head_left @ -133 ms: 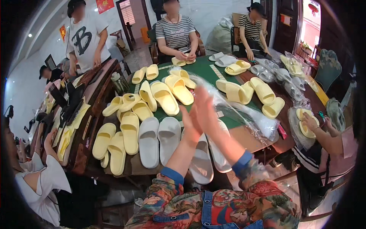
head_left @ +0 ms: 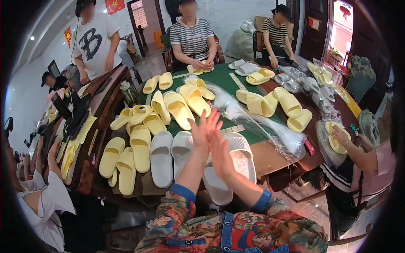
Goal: The person connects pairs of slippers together by inserting plastic fasteners through them by hand.
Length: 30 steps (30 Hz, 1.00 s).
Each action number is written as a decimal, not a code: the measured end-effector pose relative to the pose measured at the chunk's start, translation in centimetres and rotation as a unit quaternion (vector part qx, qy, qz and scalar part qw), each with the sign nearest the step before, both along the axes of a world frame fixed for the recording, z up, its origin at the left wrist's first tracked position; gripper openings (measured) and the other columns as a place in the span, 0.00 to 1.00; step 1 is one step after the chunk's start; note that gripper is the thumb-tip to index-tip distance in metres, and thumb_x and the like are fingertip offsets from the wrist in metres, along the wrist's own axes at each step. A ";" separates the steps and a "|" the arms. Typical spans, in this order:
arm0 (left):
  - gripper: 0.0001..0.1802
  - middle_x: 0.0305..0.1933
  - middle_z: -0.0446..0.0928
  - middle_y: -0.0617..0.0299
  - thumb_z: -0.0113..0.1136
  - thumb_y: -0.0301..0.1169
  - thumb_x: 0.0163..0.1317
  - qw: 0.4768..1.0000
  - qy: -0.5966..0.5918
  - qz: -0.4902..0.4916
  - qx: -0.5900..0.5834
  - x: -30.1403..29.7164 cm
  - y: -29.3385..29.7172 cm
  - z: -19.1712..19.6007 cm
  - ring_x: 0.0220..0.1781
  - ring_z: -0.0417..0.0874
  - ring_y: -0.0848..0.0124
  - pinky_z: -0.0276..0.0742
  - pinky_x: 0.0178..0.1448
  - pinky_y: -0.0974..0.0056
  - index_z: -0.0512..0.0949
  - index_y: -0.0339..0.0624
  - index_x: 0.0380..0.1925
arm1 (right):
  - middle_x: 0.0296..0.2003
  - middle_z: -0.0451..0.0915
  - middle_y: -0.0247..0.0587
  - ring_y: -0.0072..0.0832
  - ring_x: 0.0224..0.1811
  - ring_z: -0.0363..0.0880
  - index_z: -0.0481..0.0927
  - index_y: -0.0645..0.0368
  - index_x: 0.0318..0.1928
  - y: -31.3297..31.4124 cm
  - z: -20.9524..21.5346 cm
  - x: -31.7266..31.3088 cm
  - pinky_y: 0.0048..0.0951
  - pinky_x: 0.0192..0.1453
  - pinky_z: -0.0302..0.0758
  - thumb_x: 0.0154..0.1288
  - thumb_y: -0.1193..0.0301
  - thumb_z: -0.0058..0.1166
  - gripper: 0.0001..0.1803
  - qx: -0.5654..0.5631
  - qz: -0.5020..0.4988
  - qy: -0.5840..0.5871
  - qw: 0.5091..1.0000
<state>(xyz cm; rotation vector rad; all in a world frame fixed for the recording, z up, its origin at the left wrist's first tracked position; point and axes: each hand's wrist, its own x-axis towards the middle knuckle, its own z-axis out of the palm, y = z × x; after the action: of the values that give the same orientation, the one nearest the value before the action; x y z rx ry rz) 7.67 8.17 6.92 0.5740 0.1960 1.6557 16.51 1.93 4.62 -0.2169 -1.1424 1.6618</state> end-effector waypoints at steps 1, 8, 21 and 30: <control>0.50 0.74 0.44 0.48 0.22 0.70 0.60 0.997 -0.051 0.009 -0.055 -0.7 0.1 -0.2 0.76 0.41 0.55 0.34 0.75 0.51 0.39 0.43 0.70 | 0.72 0.41 0.42 0.37 0.74 0.38 0.40 0.58 0.71 -1.0 -0.8 0.0 0.45 0.72 0.40 0.70 0.41 0.24 0.42 -0.034 0.003 -0.018 0.999; 0.33 0.53 0.74 0.57 0.38 0.57 0.66 0.951 0.240 0.152 -0.125 -4.2 1.0 -4.3 0.56 0.71 0.65 0.63 0.61 0.58 0.68 0.39 0.55 | 0.66 0.58 0.40 0.35 0.64 0.60 0.50 0.53 0.70 1.5 4.5 3.6 0.42 0.64 0.56 0.70 0.42 0.25 0.37 -0.081 -0.094 0.016 0.992; 0.18 0.33 0.68 0.58 0.64 0.34 0.51 0.420 0.793 0.369 0.240 1.7 -11.4 -7.0 0.32 0.73 0.59 0.68 0.34 0.58 0.73 0.39 0.40 | 0.23 0.81 0.42 0.22 0.25 0.79 0.81 0.64 0.33 3.5 1.5 9.3 0.25 0.31 0.74 0.67 0.62 0.50 0.16 0.133 -0.247 -0.440 0.853; 0.09 0.31 0.77 0.47 0.55 0.31 0.56 0.455 0.822 0.341 0.038 -1.2 -2.9 -5.1 0.35 0.78 0.48 0.73 0.39 0.49 0.76 0.36 0.30 | 0.29 0.80 0.50 0.43 0.31 0.79 0.80 0.60 0.37 10.6 -0.1 5.4 0.37 0.37 0.74 0.60 0.68 0.55 0.09 0.325 -0.243 -0.410 0.817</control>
<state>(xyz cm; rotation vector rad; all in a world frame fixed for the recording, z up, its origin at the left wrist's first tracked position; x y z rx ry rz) 6.43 5.29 1.78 2.2686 1.9945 1.1054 21.87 12.54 4.50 -0.7569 -2.0195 0.6157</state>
